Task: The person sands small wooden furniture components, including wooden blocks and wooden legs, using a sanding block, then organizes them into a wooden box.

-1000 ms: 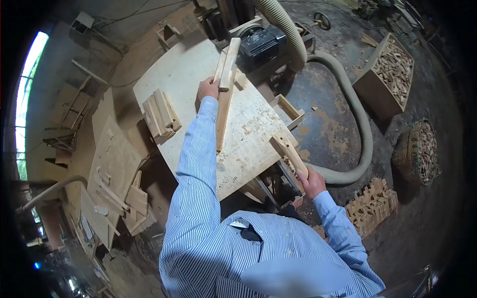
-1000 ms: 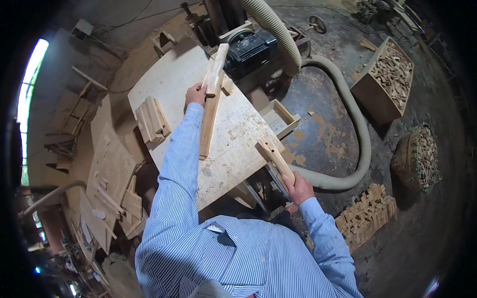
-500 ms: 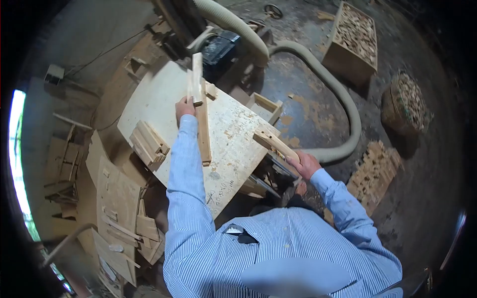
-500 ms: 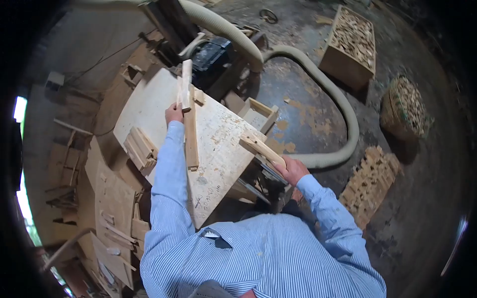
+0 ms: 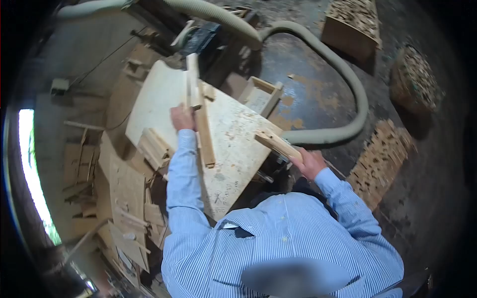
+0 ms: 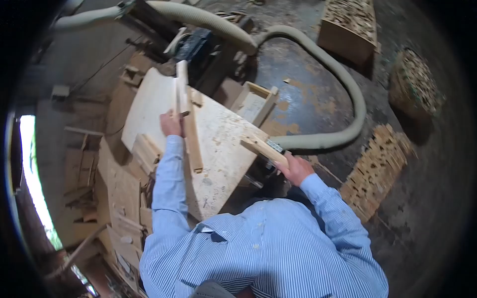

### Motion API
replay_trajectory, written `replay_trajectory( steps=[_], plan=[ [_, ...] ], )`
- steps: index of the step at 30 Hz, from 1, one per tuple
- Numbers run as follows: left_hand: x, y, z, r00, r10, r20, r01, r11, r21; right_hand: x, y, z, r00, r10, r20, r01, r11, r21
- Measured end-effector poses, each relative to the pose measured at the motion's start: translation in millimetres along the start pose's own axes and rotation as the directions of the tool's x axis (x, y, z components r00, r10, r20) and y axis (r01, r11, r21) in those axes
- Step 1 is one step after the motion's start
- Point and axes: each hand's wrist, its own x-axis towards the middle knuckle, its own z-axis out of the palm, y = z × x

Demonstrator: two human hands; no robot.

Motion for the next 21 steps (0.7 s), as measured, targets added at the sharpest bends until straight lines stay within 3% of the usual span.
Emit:
replay_trajectory(
  steps=[1, 3, 5, 9, 13, 15, 21],
  plan=[
    [-4.9, -5.4, 6.8, 0.999, -0.007, -0.05, 0.0, 0.991, -0.132, 0.9, -6.0, -3.4, 0.999, 0.049, 0.016, -0.049, 0.998, 0.027],
    [-4.9, -8.3, 14.4, 0.95, -0.31, -0.017, 0.291, 0.908, -0.301, 2.7, -11.0, -6.4, 0.999, 0.031, 0.019, -0.031, 0.999, 0.014],
    [-0.2, -36.8, 50.5, 0.951, -0.301, 0.076, 0.31, 0.905, -0.293, -0.5, -12.7, -7.3, 0.999, 0.032, 0.018, -0.032, 0.999, -0.018],
    [15.3, -12.3, 38.0, 0.932, -0.318, 0.175, 0.362, 0.851, -0.381, 2.4, -15.4, -7.3, 0.999, -0.002, -0.034, 0.0, 0.998, -0.061],
    [32.3, -0.3, 42.9, 0.91, -0.356, 0.211, 0.414, 0.79, -0.453, 1.1, -18.0, -9.9, 0.999, 0.053, 0.001, -0.053, 0.994, -0.093],
    [44.0, -1.3, 46.2, 0.931, -0.319, 0.18, 0.366, 0.831, -0.419, 2.8, -16.2, -7.8, 0.997, 0.073, 0.021, -0.071, 0.995, -0.075],
    [55.0, 15.6, 40.5, 0.887, -0.391, 0.245, 0.461, 0.724, -0.514, 4.5, -12.7, -3.5, 0.997, 0.073, 0.036, -0.071, 0.995, -0.071]
  ],
)
